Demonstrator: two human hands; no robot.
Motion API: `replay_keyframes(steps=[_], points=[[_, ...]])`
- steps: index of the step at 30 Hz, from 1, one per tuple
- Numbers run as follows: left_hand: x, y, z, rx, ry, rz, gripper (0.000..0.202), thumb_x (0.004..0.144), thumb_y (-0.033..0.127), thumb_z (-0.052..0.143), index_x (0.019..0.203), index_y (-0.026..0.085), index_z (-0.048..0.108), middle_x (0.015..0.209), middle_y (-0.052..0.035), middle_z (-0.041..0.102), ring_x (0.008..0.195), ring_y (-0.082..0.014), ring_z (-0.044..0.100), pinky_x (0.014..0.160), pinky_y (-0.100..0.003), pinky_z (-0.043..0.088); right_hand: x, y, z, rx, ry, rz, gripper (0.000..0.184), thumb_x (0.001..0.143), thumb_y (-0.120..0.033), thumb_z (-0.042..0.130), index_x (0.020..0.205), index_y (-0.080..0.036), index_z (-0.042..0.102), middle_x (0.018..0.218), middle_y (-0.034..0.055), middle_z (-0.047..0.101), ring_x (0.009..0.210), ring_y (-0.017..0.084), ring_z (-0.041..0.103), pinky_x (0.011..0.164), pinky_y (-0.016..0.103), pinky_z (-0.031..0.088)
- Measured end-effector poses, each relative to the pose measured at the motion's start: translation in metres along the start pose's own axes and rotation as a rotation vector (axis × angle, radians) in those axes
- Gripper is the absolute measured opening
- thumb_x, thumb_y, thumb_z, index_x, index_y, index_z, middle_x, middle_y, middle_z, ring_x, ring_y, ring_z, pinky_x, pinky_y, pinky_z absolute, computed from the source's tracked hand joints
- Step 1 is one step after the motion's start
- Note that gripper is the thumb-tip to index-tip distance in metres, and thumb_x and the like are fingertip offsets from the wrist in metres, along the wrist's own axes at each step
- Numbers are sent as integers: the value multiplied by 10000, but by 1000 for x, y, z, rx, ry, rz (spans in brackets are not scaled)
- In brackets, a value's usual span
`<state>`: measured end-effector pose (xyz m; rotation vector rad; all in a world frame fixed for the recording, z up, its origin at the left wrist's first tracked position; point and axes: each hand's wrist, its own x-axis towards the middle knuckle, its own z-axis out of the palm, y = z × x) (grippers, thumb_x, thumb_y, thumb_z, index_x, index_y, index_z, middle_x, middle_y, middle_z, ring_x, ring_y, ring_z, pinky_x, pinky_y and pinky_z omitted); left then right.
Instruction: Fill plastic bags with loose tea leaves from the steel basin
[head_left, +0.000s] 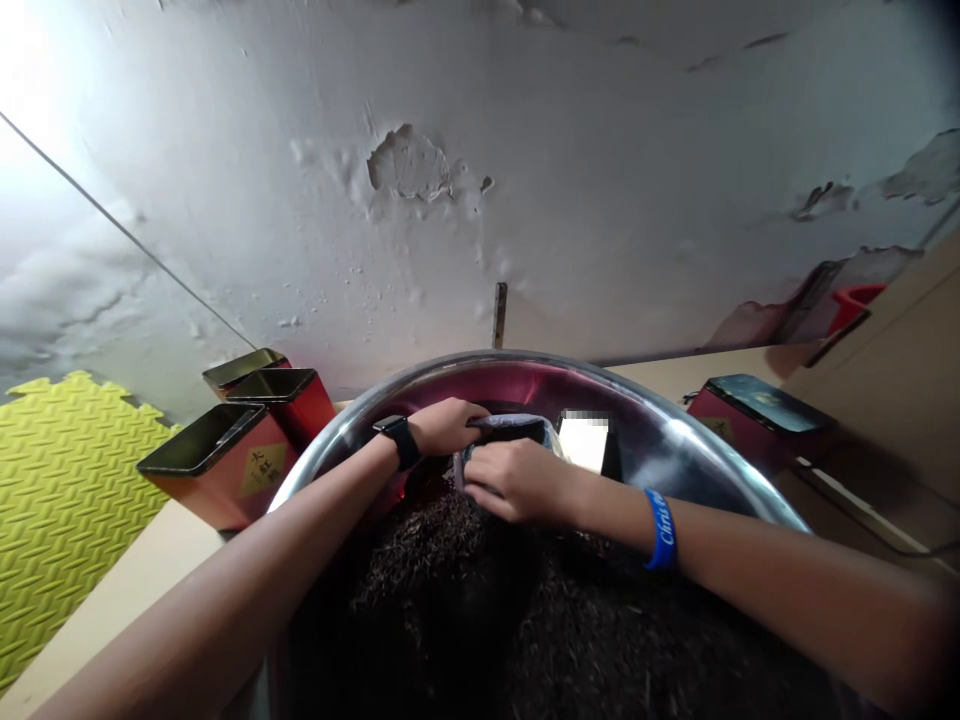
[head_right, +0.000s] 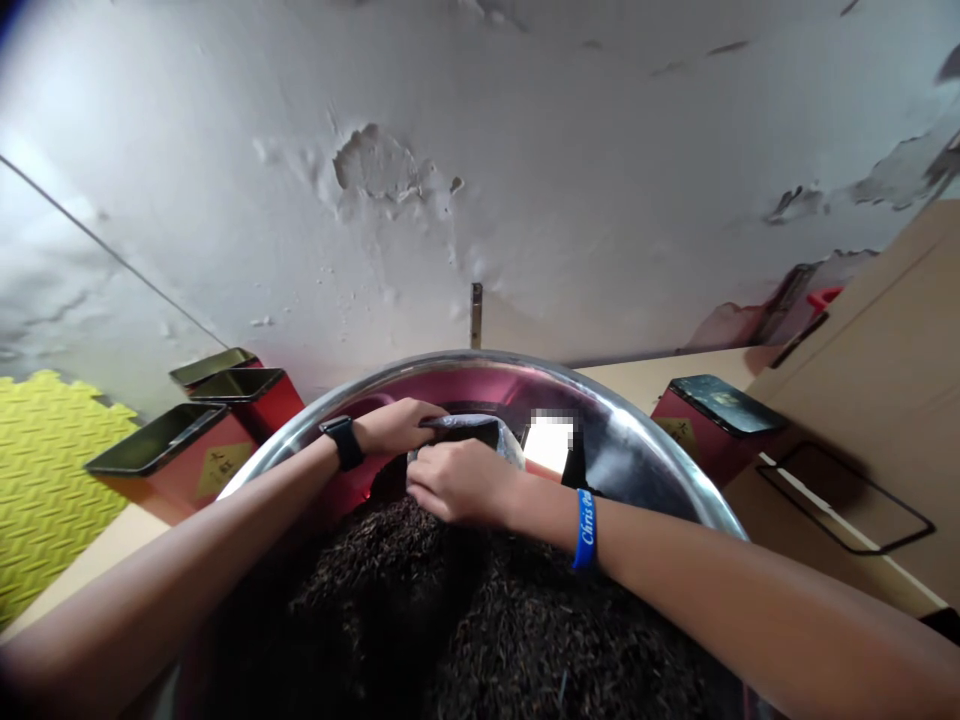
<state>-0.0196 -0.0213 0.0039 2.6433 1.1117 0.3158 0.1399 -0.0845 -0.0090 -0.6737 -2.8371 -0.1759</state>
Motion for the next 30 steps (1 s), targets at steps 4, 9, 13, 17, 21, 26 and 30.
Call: replay_keyframes(steps=[4, 9, 13, 17, 21, 26, 30], points=[[-1, 1, 0, 4, 6, -34, 283, 774, 263, 424, 955, 177, 624, 865, -35, 650, 712, -142, 553, 621, -204, 376, -4, -23, 3, 32, -111, -207, 275, 854, -337, 323, 790, -177, 537, 750, 18, 585, 640, 123, 506, 555, 267, 342], [-1, 2, 0, -7, -7, -45, 276, 768, 258, 415, 931, 185, 625, 819, -18, 642, 666, -131, 538, 577, -197, 360, -13, -35, 28, 57, -386, -305, 212, 800, -324, 442, 830, -172, 587, 749, 31, 613, 591, 127, 505, 493, 267, 323], [-1, 2, 0, -19, -9, -46, 268, 762, 251, 416, 913, 178, 624, 813, -19, 636, 664, -129, 533, 572, -196, 356, -19, -39, 51, 42, -358, -282, 266, 809, -351, 441, 877, -155, 607, 813, 53, 631, 675, 155, 545, 536, 282, 366], [-1, 1, 1, -16, -7, -43, 272, 763, 247, 409, 920, 183, 623, 801, -17, 634, 655, -127, 532, 577, -199, 358, -18, -43, 63, 18, -385, -279, 299, 837, -350, 397, 845, -163, 630, 743, 40, 646, 607, 154, 553, 506, 289, 363], [-1, 0, 0, -11, -11, -36, 276, 756, 236, 415, 930, 184, 623, 815, -18, 637, 667, -130, 535, 596, -202, 363, -13, -46, 62, -4, -488, -278, 288, 819, -351, 429, 799, -172, 654, 717, 44, 654, 565, 150, 546, 466, 284, 349], [-1, 3, 0, -20, -11, -53, 280, 770, 259, 416, 934, 177, 627, 825, -24, 640, 671, -134, 535, 580, -202, 360, -7, -45, 52, -12, -501, -254, 352, 825, -386, 396, 768, -169, 667, 670, 50, 646, 532, 141, 532, 483, 275, 348], [-1, 2, 0, -13, -15, -53, 275, 764, 243, 431, 944, 181, 629, 840, -25, 644, 686, -135, 539, 582, -199, 359, 1, -38, 30, -39, -355, -171, 385, 850, -379, 339, 730, -174, 642, 615, 43, 624, 494, 136, 521, 473, 267, 320]])
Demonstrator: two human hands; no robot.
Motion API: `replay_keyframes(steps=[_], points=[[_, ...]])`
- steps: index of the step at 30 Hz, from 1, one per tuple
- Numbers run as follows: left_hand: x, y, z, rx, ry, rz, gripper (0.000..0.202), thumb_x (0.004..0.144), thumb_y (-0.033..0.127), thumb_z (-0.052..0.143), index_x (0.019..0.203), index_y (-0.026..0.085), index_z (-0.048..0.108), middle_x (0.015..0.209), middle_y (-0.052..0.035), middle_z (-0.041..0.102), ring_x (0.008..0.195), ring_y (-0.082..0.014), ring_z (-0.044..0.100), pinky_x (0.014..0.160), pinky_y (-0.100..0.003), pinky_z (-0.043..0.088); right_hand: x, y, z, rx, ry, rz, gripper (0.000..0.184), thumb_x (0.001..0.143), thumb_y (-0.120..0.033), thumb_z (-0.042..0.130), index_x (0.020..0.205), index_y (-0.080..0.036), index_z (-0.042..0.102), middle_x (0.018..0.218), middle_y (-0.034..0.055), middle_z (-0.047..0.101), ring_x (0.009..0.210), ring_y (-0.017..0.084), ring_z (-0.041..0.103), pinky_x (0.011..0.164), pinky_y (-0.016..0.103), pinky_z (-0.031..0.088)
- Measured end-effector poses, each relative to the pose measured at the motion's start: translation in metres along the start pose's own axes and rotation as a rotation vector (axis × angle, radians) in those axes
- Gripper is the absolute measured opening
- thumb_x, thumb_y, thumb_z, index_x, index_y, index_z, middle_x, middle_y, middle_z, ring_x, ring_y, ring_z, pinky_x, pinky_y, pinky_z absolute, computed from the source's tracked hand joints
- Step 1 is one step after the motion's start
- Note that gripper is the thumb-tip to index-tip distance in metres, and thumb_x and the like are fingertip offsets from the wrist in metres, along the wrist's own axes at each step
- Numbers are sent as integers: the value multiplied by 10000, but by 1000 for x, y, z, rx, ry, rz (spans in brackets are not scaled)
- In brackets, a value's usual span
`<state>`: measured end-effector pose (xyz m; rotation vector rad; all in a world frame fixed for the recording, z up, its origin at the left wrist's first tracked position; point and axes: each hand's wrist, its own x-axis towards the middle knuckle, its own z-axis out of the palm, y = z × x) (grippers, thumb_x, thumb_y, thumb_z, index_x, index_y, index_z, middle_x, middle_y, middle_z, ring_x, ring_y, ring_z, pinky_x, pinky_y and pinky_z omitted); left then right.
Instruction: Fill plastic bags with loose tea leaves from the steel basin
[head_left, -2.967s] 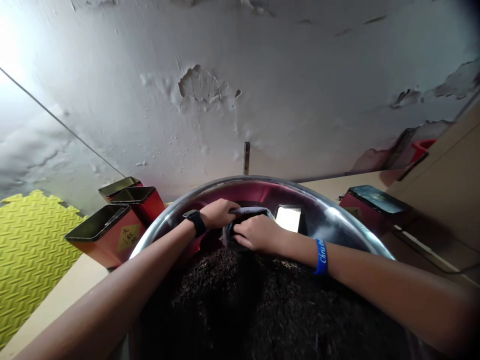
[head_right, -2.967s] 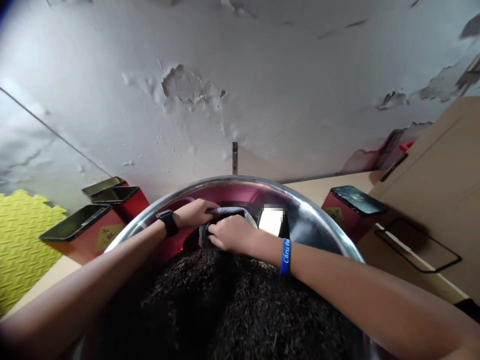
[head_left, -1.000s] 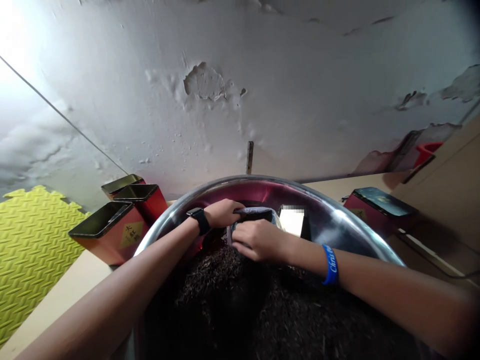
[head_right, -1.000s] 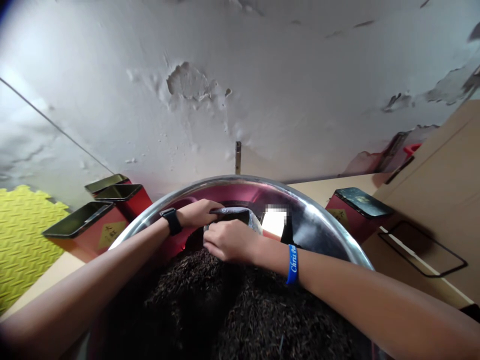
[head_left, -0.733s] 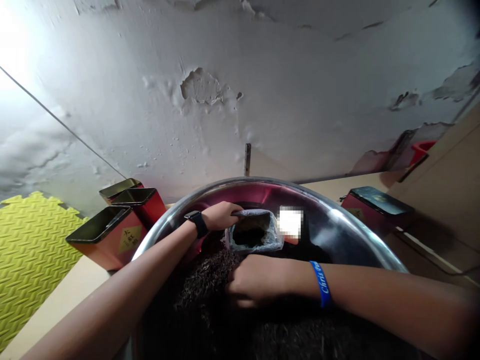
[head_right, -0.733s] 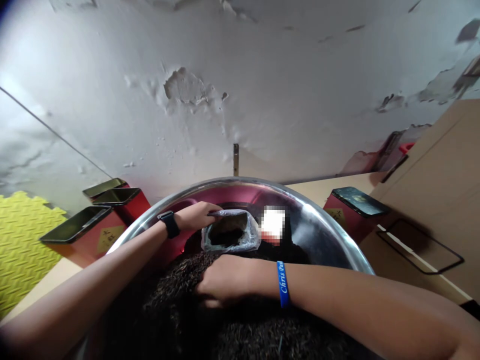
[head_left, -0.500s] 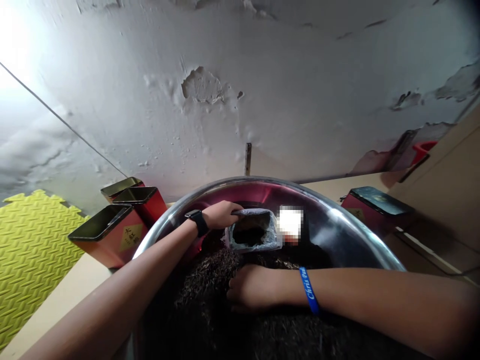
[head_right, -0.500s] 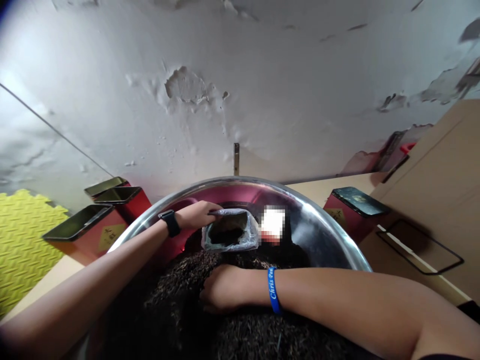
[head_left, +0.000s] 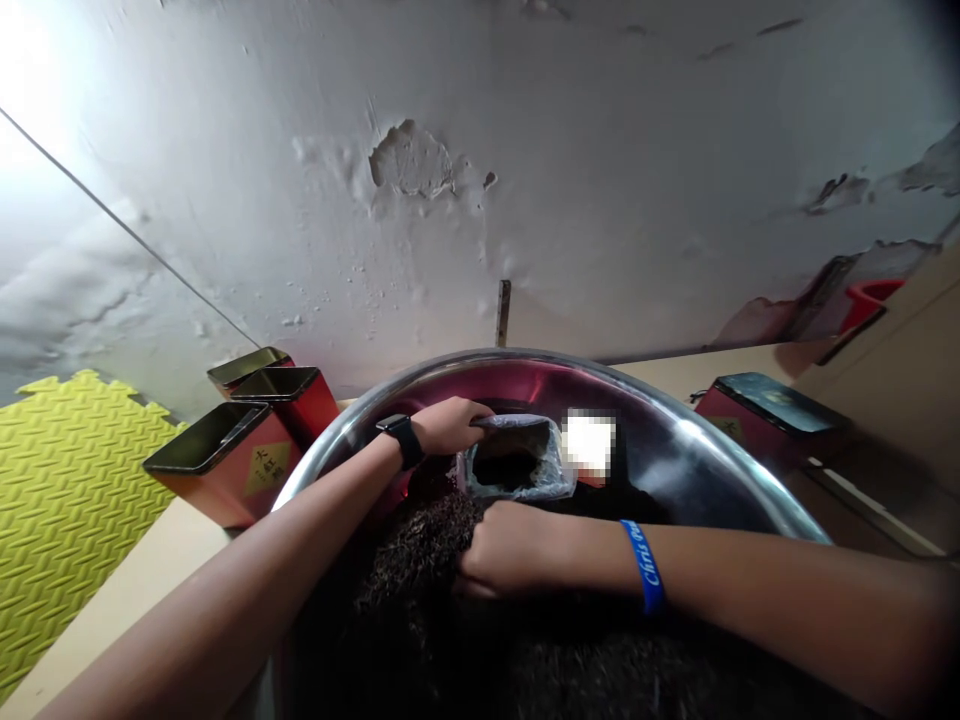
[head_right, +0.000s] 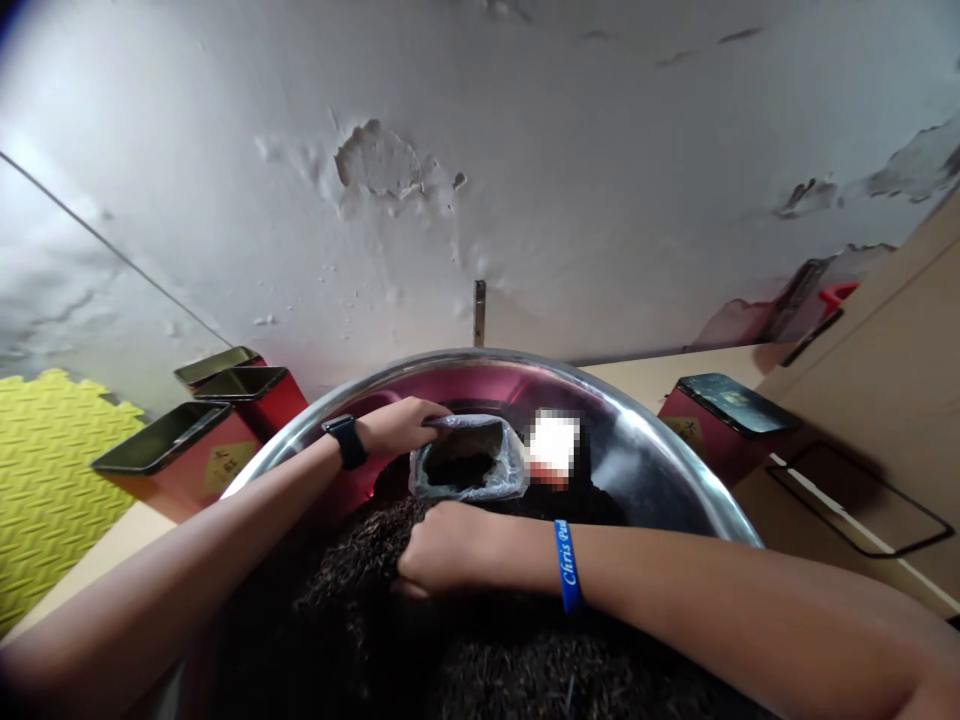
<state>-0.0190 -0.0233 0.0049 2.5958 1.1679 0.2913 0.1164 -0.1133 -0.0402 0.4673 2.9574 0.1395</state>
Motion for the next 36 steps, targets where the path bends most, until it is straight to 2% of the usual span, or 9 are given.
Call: replay_keyframes(steps=[6, 8, 12, 17, 22, 25, 29, 33, 36], points=[[2, -3, 0, 9, 17, 32, 279, 793, 270, 432, 981, 195, 622, 889, -30, 648, 734, -142, 553, 632, -206, 373, -9, 36, -21, 13, 297, 182, 466, 889, -420, 227, 744, -167, 590, 643, 45, 618, 571, 132, 557, 518, 249, 310], [2, -4, 1, 8, 11, 47, 270, 803, 273, 423, 952, 186, 631, 889, -34, 649, 746, -144, 556, 654, -209, 377, -10, 49, -18, 4, 307, 278, 453, 891, -406, 235, 757, -164, 593, 673, 52, 625, 609, 141, 569, 539, 250, 317], [2, -2, 2, 1, 5, 47, 273, 803, 272, 427, 969, 194, 630, 921, -30, 649, 770, -146, 562, 680, -208, 384, -8, 62, -5, -38, 213, 384, 375, 867, -358, 313, 776, -150, 611, 679, 75, 629, 583, 161, 565, 528, 262, 322], [0, 1, 2, 0, -10, 85, 310, 791, 243, 427, 1045, 229, 605, 988, -13, 639, 819, -145, 565, 723, -208, 387, -7, 53, -5, -56, 197, 298, 248, 818, -265, 390, 762, -142, 598, 741, 72, 624, 660, 163, 562, 576, 269, 348], [0, -2, 1, -14, -6, 39, 301, 791, 285, 433, 1026, 216, 610, 962, -20, 643, 795, -145, 565, 683, -204, 390, -10, 25, -17, -4, 341, 106, 344, 872, -326, 266, 794, -159, 557, 776, 43, 598, 698, 140, 535, 572, 270, 339], [1, -3, 2, -19, -15, 22, 287, 783, 297, 440, 993, 217, 618, 906, -16, 649, 744, -140, 562, 632, -197, 384, -11, 10, -12, 5, 217, -23, 298, 848, -338, 324, 763, -182, 563, 694, 11, 589, 567, 121, 504, 477, 271, 286], [1, -3, 2, -18, -8, 16, 284, 789, 313, 426, 966, 206, 622, 857, -18, 646, 708, -137, 552, 599, -196, 372, -13, 5, 4, -15, 18, -7, 223, 773, -331, 466, 815, -164, 608, 716, 39, 603, 580, 141, 522, 453, 279, 271], [0, -1, 0, -13, -10, -2, 288, 790, 306, 417, 954, 186, 620, 828, -21, 641, 671, -130, 542, 570, -196, 360, -14, 4, 7, 29, -40, 63, 406, 765, -472, 449, 938, -143, 611, 857, 84, 616, 656, 185, 554, 465, 289, 297], [-1, 0, -1, -15, -7, 7, 276, 780, 285, 423, 954, 201, 620, 855, -10, 643, 700, -129, 547, 593, -193, 364, -14, -3, 1, 119, -184, 43, 515, 751, -559, 411, 945, -132, 623, 830, 98, 626, 625, 189, 558, 452, 285, 299]])
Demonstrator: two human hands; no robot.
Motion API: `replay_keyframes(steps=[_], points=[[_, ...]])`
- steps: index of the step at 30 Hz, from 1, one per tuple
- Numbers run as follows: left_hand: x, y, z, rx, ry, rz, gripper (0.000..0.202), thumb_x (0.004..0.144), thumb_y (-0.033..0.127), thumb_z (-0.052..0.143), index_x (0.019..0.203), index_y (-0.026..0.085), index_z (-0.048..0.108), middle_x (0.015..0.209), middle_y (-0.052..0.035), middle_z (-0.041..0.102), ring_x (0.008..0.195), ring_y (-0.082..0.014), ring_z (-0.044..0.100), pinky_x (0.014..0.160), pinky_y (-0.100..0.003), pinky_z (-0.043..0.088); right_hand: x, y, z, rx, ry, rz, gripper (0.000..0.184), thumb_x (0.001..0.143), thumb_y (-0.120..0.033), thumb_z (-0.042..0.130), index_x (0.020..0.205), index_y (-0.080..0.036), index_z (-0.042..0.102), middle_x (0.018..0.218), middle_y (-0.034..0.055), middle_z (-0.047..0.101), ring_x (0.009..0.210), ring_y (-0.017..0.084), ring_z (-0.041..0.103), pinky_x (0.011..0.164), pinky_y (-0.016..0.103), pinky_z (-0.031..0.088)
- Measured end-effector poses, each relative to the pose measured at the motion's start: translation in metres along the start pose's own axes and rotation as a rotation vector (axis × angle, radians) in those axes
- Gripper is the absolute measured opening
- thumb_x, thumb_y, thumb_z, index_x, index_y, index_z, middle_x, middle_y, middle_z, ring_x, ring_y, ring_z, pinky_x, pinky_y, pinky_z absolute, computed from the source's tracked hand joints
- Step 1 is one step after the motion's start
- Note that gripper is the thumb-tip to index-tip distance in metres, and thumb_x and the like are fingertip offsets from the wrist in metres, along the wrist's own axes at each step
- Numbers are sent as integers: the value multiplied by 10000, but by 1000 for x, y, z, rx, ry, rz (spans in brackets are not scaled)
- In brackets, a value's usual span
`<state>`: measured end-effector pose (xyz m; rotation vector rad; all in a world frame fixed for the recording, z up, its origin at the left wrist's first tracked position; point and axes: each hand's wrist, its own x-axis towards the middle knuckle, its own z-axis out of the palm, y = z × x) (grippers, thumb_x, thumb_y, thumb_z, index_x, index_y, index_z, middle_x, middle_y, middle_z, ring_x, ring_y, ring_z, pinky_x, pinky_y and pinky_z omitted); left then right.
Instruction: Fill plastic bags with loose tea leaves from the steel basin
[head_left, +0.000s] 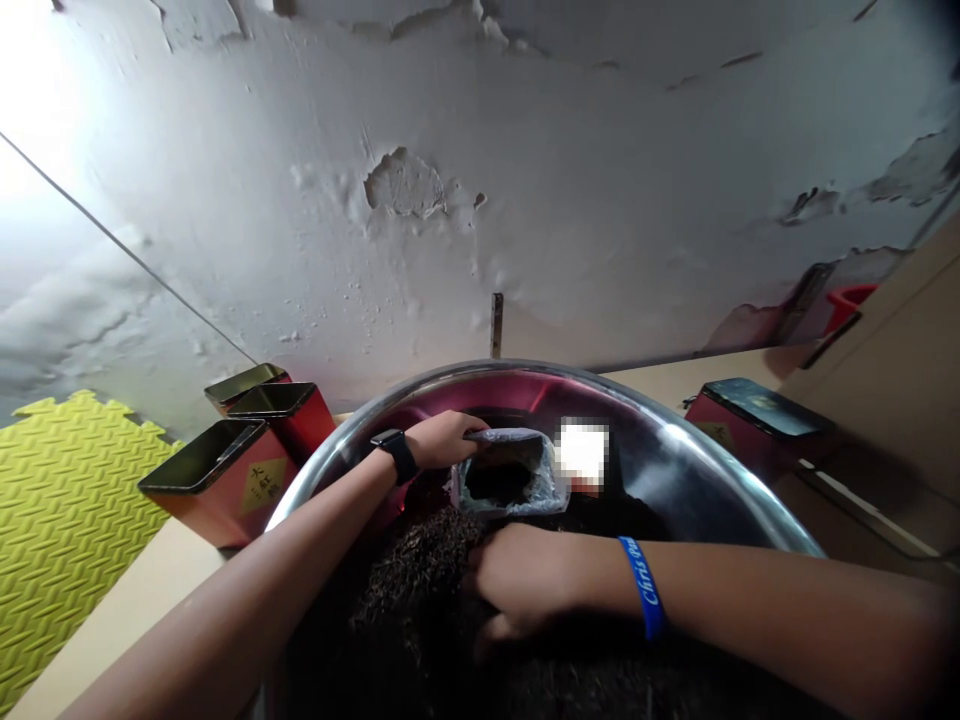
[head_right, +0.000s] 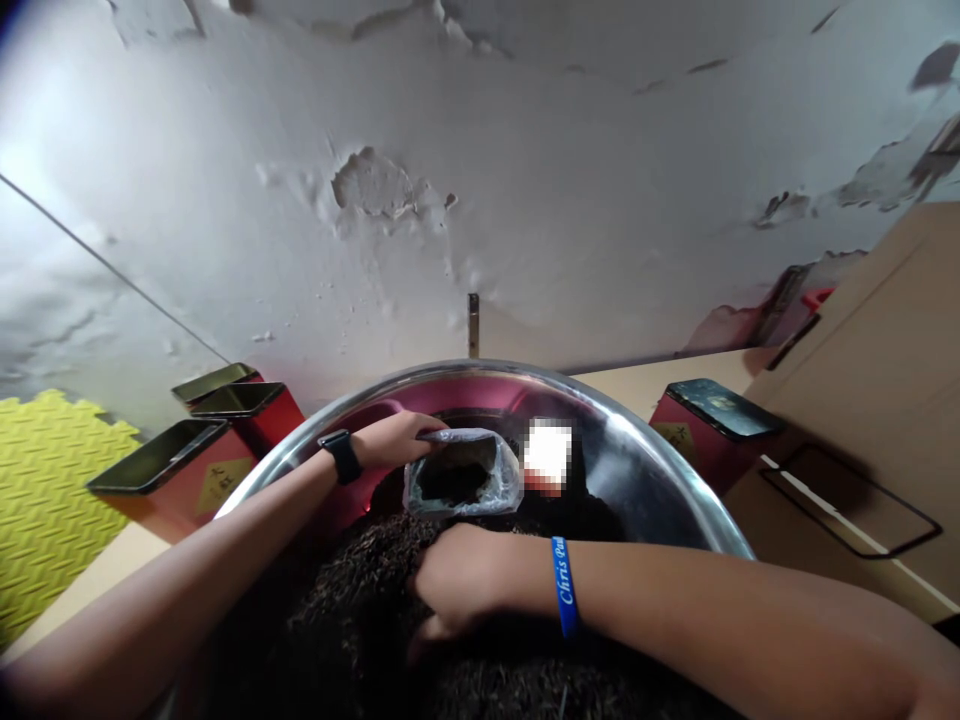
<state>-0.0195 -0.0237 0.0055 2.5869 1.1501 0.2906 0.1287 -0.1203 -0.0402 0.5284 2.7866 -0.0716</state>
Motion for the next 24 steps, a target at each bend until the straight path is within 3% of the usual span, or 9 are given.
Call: replay_keyframes(steps=[3, 7, 14, 19, 21, 24], points=[[0, 1, 0, -5, -3, -5, 274, 776, 279, 427, 956, 208, 621, 861, -2, 646, 706, -129, 550, 598, -193, 366, 0, -9, -1, 41, -141, -22, 576, 727, -603, 415, 961, -120, 627, 788, 104, 635, 595, 184, 555, 434, 278, 289], [0, 2, 1, -8, -6, -24, 284, 777, 289, 431, 965, 197, 623, 872, -9, 648, 714, -133, 553, 601, -194, 368, 2, -14, 0, -9, -190, -67, 429, 789, -492, 418, 862, -144, 657, 708, 67, 640, 579, 161, 549, 432, 270, 278], [0, 2, 1, -12, -14, -37, 305, 780, 294, 433, 1011, 199, 607, 908, -16, 647, 760, -144, 565, 619, -191, 380, 1, -11, -12, -85, 101, -85, 326, 838, -394, 376, 800, -184, 622, 676, 24, 636, 541, 143, 544, 445, 272, 272], [0, 1, 1, 9, -8, 2, 293, 792, 302, 428, 997, 205, 614, 923, -14, 648, 757, -140, 564, 626, -191, 382, -3, 8, -31, -100, 389, 75, 397, 878, -435, 243, 877, -187, 554, 697, 28, 630, 549, 159, 563, 452, 268, 285], [1, 0, 2, 14, 1, 20, 294, 795, 303, 427, 1005, 215, 612, 941, -13, 646, 773, -142, 565, 650, -194, 388, -4, 21, -32, -108, 427, 174, 387, 880, -418, 242, 888, -184, 551, 717, 43, 629, 583, 171, 575, 474, 270, 309], [1, 0, 2, 23, 5, 39, 302, 802, 300, 414, 1014, 213, 611, 960, -20, 643, 794, -146, 567, 684, -203, 396, -5, 40, -25, -121, 375, 297, 293, 857, -322, 333, 838, -163, 579, 731, 63, 625, 601, 170, 571, 506, 273, 339]])
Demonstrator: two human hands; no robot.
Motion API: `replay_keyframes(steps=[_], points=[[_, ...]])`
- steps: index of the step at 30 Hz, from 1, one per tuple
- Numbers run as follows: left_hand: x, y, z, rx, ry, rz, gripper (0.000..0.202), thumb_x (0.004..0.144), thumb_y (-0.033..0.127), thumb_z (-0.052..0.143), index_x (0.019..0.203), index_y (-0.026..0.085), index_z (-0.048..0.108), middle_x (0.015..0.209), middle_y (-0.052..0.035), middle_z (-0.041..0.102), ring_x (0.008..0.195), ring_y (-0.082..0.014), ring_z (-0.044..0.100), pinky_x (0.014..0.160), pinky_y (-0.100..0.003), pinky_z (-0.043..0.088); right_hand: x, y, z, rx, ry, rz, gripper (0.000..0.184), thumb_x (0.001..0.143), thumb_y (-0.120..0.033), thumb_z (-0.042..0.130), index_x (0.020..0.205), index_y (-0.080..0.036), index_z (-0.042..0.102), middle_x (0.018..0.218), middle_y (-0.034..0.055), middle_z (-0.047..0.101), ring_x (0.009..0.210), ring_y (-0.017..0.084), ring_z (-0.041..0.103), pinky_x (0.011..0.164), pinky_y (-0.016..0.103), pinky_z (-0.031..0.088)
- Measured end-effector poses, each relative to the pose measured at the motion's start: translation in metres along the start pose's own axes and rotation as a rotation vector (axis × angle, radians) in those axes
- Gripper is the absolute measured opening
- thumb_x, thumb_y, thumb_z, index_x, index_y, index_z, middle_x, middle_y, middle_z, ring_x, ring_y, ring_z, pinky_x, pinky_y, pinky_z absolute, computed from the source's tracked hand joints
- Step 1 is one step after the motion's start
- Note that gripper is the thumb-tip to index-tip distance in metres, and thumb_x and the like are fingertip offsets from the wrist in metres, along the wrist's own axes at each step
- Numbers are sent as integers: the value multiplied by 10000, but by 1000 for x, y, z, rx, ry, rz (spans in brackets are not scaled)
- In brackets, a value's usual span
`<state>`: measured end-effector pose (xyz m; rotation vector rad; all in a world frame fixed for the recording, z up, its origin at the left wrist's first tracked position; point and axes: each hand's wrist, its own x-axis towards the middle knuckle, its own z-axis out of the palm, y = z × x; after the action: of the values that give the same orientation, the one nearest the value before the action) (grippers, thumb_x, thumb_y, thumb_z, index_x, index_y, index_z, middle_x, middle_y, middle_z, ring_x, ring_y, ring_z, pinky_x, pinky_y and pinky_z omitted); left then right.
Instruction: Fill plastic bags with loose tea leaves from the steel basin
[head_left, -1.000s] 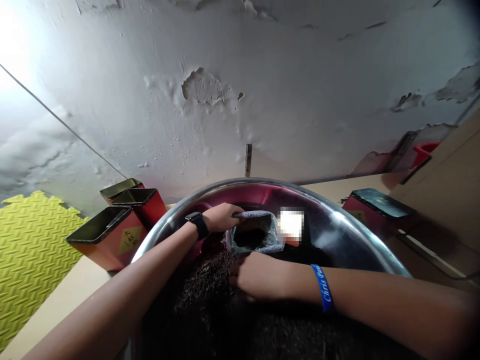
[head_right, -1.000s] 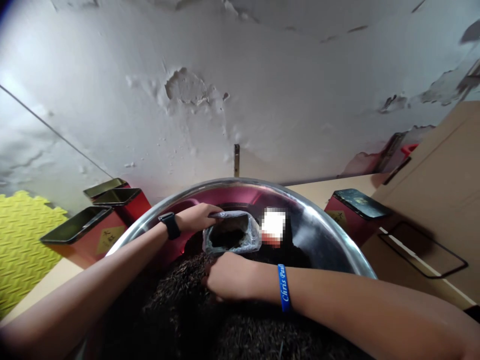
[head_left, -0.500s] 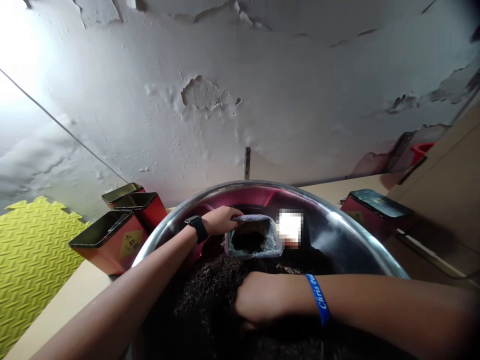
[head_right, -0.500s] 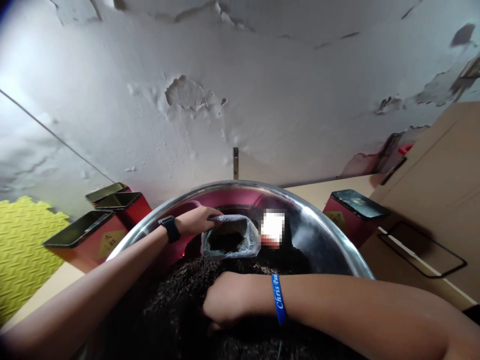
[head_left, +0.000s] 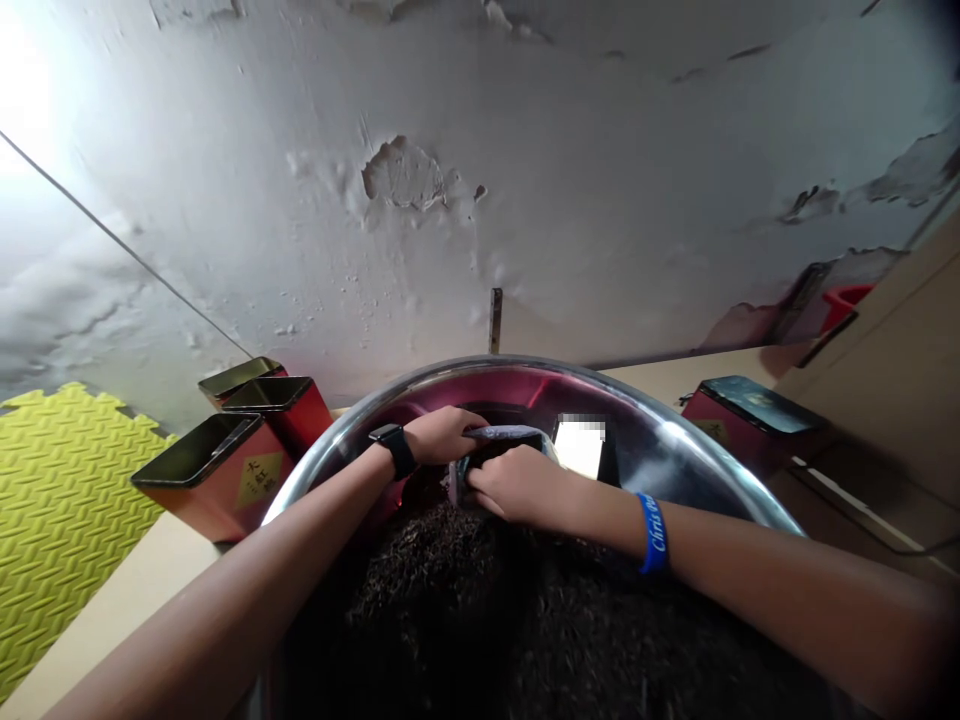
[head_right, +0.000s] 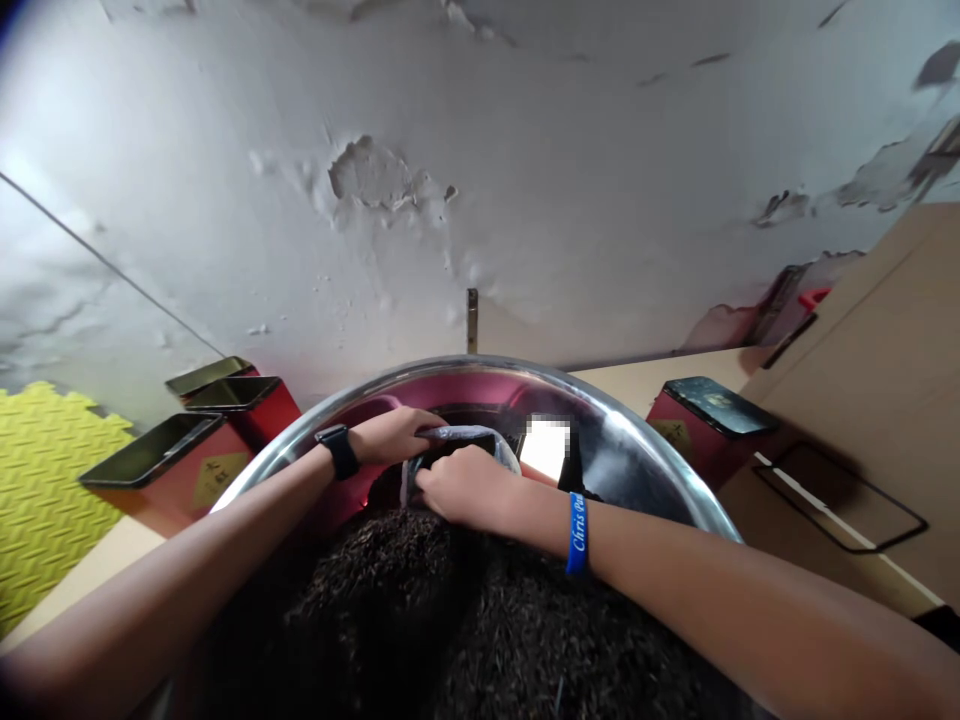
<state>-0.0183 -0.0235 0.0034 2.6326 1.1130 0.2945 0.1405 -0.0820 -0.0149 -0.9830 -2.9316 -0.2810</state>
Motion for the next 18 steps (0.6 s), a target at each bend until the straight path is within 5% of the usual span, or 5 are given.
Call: replay_keyframes(steps=[3, 9, 14, 18], points=[[0, 1, 0, -1, -13, 17, 301, 796, 271, 411, 1011, 208, 612, 961, -21, 644, 799, -144, 570, 694, -205, 402, -1, 7, 7, -11, -29, 15, 232, 823, -252, 390, 780, -150, 594, 781, 75, 615, 661, 169, 565, 564, 281, 369], [0, 0, 1, -27, -4, -3, 294, 777, 265, 441, 1013, 222, 610, 966, -8, 644, 817, -144, 569, 689, -199, 402, -6, -20, -13, 51, 164, -182, 299, 861, -298, 297, 828, -142, 549, 843, 76, 573, 795, 174, 517, 660, 303, 376], [0, 0, 0, -50, -19, -36, 280, 781, 301, 450, 989, 222, 619, 909, -2, 654, 750, -134, 574, 640, -192, 394, -21, -42, -16, 200, -82, -465, 271, 835, -381, 382, 829, -183, 567, 766, 23, 590, 630, 130, 511, 512, 264, 325], [0, 2, -1, -68, -32, -32, 276, 792, 317, 434, 964, 215, 625, 885, 2, 655, 742, -129, 572, 639, -189, 390, -22, -36, 8, 118, -317, -364, 296, 780, -391, 476, 904, -151, 596, 808, 68, 610, 628, 157, 532, 470, 270, 306]])
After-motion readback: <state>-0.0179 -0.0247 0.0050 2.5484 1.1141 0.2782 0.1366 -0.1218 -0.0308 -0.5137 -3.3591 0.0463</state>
